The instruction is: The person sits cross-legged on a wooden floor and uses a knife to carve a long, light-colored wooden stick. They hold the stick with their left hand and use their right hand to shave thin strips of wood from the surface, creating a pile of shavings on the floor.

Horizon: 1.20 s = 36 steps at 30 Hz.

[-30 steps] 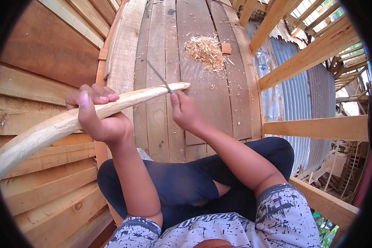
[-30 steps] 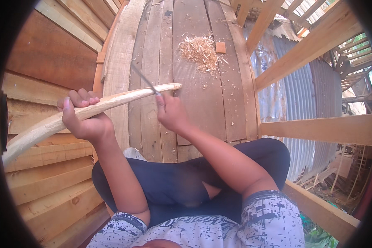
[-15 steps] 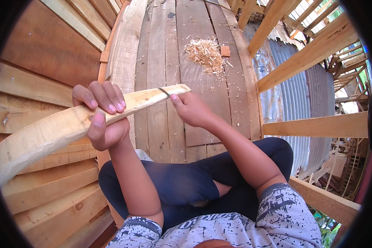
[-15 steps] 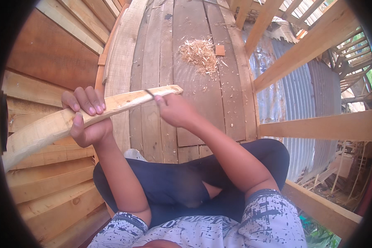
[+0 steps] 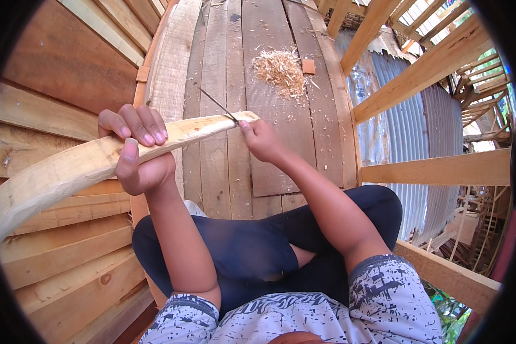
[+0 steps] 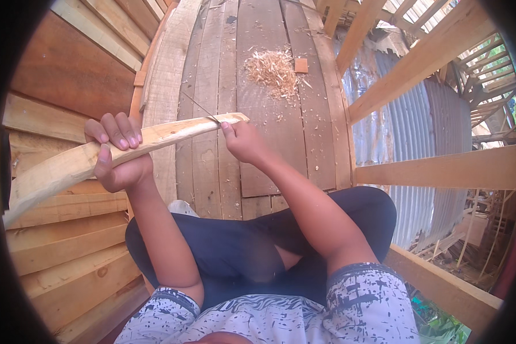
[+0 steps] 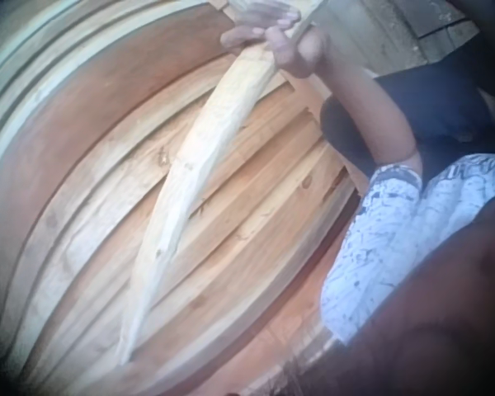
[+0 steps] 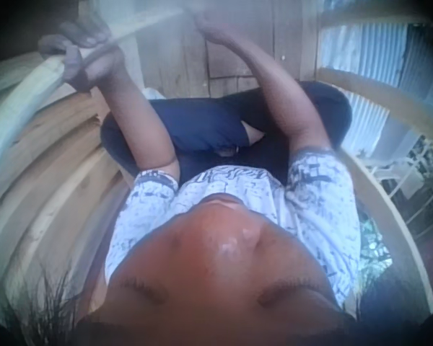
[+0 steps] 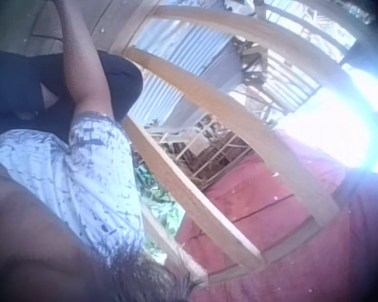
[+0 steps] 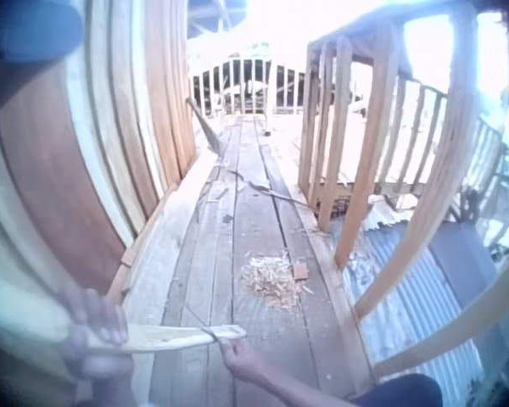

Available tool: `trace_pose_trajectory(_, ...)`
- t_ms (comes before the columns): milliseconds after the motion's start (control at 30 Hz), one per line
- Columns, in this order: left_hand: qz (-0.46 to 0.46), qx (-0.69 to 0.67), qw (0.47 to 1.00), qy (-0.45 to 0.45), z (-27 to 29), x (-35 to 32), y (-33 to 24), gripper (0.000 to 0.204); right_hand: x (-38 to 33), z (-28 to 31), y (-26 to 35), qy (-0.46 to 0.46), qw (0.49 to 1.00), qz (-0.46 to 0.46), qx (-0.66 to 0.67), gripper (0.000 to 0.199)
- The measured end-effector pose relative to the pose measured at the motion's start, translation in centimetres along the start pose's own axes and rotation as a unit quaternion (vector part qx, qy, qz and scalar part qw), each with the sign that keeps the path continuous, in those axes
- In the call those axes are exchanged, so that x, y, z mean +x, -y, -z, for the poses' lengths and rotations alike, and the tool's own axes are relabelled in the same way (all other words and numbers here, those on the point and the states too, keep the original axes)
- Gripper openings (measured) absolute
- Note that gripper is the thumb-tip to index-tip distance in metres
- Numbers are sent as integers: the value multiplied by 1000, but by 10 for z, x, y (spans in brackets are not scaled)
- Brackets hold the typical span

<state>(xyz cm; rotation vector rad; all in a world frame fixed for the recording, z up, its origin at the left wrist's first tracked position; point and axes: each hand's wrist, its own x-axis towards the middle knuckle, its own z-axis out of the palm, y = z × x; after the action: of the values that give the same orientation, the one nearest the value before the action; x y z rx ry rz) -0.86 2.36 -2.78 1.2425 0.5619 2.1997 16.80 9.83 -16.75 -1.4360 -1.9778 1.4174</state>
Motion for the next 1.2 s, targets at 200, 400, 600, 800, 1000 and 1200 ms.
trace_pose_trajectory(200, -3, 5, 1000, -8, 5, -3, -5, 24, -44, 5, 63, 6, 988, 150, -30, 54)
trace_pose_trajectory(400, 3, 10, 1000, 4, 5, -2, -3, 24, -18, 6, 37, 17, 1000, 1, -24, 56)
trace_pose_trajectory(600, 0, -2, 1000, 2, -1, -1, -2, 23, -12, 6, 26, 4, 999, -32, -10, 55)
trace_pose_trajectory(800, -6, 14, 1000, -7, 3, -1, -5, 22, -45, 12, 72, 25, 996, 71, -50, 55)
trace_pose_trajectory(1000, 0, 8, 1000, -4, 2, 0, -2, 22, -3, 7, 7, -15, 997, 58, -44, 56)
trace_pose_trajectory(1200, 1, 8, 1000, -10, 3, -4, -5, 22, -38, 3, 49, 6, 996, 82, -34, 55)
